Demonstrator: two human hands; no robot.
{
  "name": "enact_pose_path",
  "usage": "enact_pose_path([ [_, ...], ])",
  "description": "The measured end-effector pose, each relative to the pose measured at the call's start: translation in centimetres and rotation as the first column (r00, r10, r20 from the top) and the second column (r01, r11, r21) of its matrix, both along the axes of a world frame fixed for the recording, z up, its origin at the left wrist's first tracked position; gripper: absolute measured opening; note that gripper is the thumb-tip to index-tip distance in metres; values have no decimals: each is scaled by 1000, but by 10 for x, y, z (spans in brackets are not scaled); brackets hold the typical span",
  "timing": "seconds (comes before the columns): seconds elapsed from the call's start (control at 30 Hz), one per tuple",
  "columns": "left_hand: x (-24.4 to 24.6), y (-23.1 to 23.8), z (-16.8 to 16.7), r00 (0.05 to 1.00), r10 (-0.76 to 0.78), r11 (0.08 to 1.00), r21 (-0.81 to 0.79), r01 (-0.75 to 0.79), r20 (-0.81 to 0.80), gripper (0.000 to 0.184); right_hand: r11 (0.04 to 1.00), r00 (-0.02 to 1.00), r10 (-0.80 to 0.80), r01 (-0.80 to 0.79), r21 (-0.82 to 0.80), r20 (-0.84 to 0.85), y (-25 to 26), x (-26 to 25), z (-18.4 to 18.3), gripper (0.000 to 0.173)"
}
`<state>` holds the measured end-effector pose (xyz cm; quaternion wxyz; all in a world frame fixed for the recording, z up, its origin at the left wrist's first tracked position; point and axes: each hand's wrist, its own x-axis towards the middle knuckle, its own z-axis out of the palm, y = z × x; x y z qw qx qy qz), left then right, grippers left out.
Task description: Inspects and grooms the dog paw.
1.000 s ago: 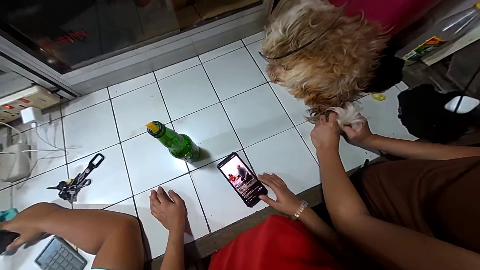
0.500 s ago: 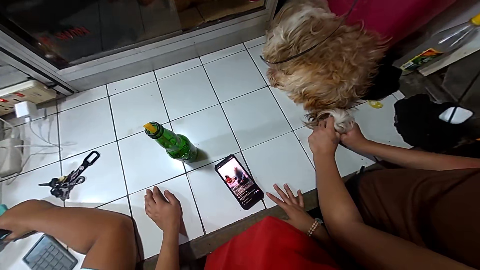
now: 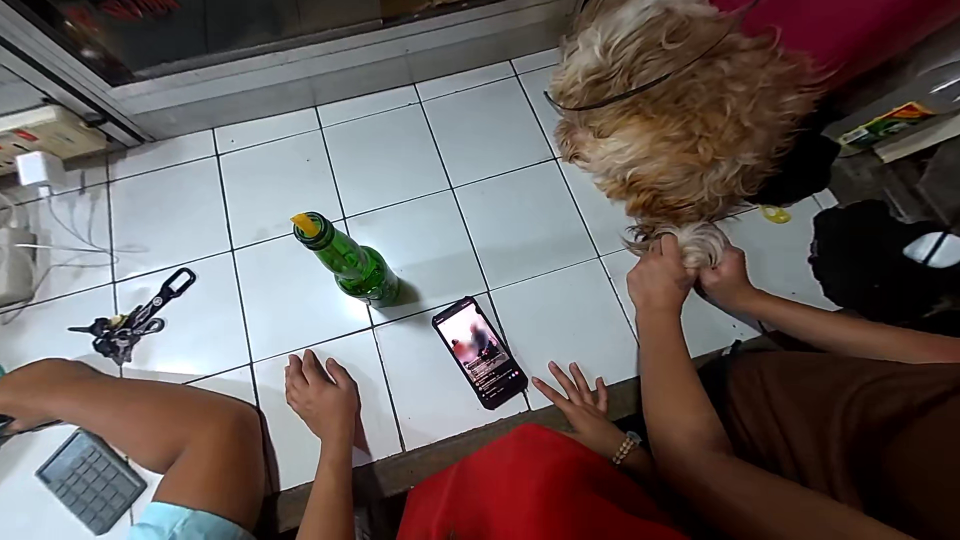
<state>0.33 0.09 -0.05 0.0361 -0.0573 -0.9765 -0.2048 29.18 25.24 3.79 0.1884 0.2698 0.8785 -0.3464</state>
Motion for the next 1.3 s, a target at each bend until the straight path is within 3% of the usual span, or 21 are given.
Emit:
enact_pose_path([
  [0.63, -1, 0, 2, 1000, -1, 1000, 9, 1, 20, 50, 998, 992, 7, 2, 70, -125, -3, 3, -5, 70],
  [1.3, -1, -1, -1, 1000, -6, 1000, -1, 6, -4, 50, 1000, 998, 5, -5, 11, -55, 0, 0, 1, 69],
])
